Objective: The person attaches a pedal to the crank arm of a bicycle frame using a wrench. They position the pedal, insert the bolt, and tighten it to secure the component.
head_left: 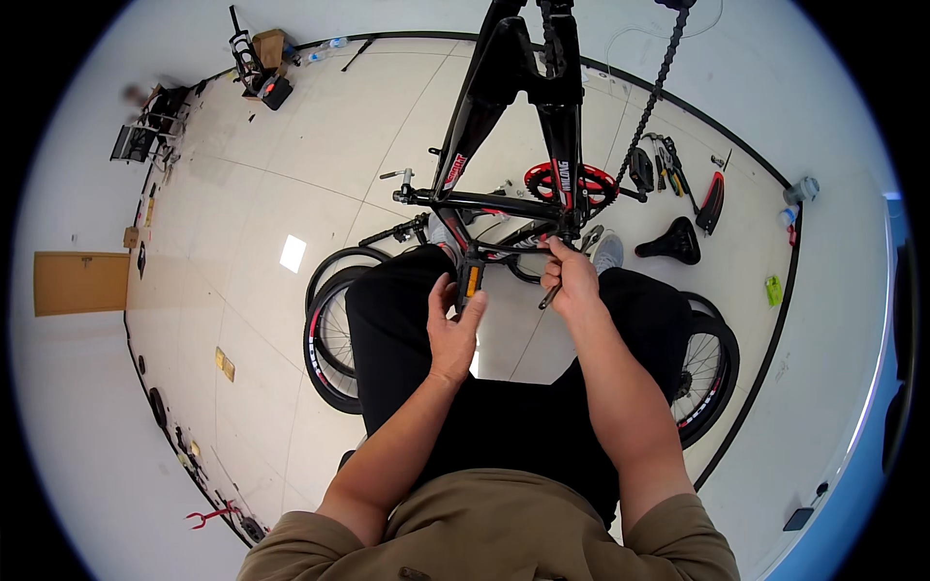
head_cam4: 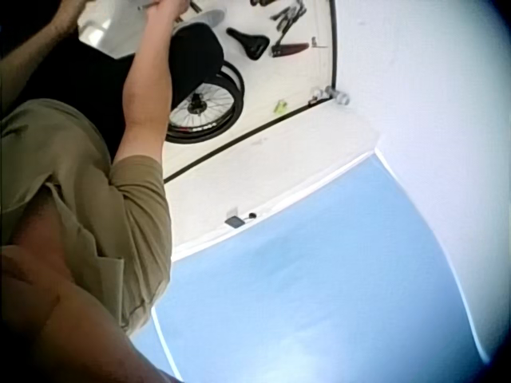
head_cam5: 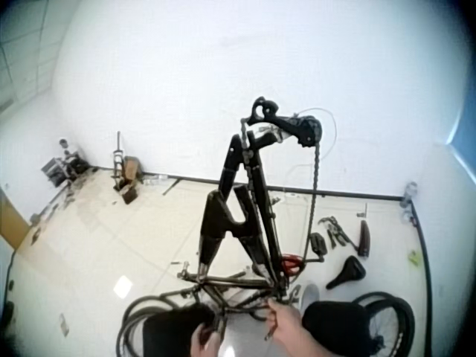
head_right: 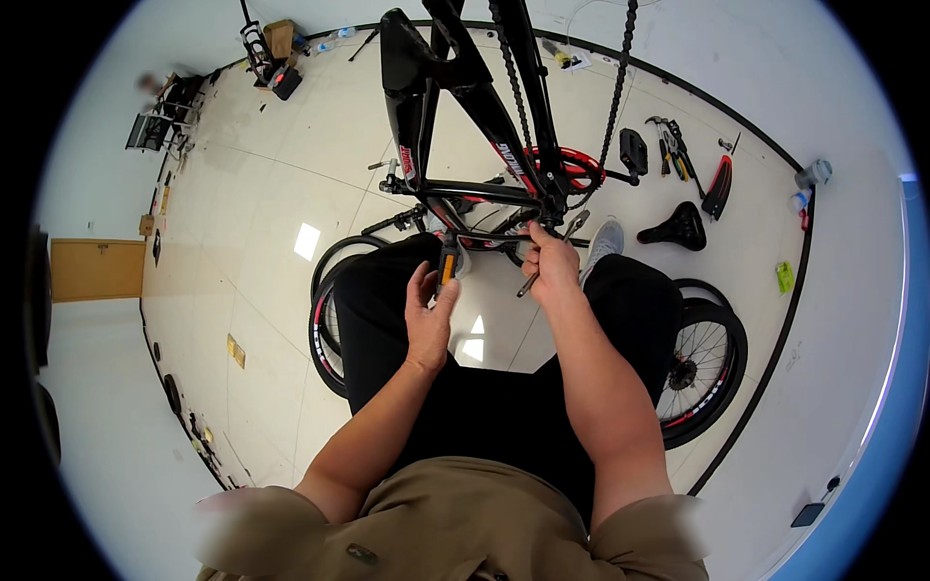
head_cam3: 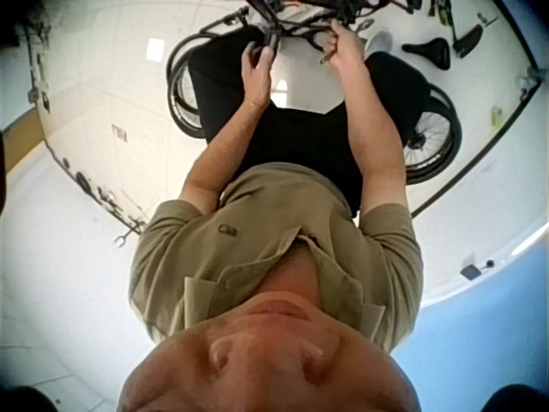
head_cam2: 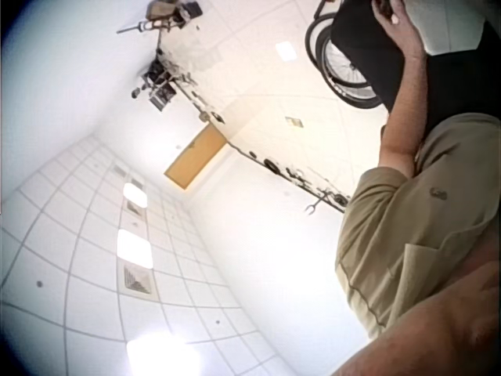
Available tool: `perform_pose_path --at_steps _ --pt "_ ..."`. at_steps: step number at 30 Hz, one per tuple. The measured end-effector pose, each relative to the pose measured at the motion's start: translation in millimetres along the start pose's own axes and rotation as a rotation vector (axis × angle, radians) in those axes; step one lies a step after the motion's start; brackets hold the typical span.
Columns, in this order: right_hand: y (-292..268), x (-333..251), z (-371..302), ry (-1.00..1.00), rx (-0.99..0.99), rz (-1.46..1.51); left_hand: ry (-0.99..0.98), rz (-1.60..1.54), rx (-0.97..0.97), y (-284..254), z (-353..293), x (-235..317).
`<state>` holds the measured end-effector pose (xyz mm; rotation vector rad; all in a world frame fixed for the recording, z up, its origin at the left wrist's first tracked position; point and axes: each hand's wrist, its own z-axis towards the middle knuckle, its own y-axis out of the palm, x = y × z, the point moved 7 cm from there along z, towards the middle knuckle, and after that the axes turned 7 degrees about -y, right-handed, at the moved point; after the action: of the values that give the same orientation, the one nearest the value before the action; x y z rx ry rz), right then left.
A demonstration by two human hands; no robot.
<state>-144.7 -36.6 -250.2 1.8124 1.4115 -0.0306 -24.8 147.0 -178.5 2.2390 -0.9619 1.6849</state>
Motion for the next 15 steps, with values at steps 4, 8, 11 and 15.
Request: perform_pose_path --at_steps 4,8,11,15 --pt "-5.8 3.8 8.2 0.023 0.002 0.038 -0.165 -0.158 -0.102 3.4 5.0 -15.0" --pt "-8.5 4.6 9.1 0.018 -0.004 0.041 -0.520 -0.678 -0.132 13.4 -2.9 -4.6" --pt "-7.5 5.0 7.5 0.025 0.000 0.038 -0.727 -0.839 -0.216 14.8 -1.8 -24.0" --pt "-7.2 5.4 7.4 0.026 -0.001 0.035 -0.842 -0.987 -0.292 21.9 1.6 -39.9"
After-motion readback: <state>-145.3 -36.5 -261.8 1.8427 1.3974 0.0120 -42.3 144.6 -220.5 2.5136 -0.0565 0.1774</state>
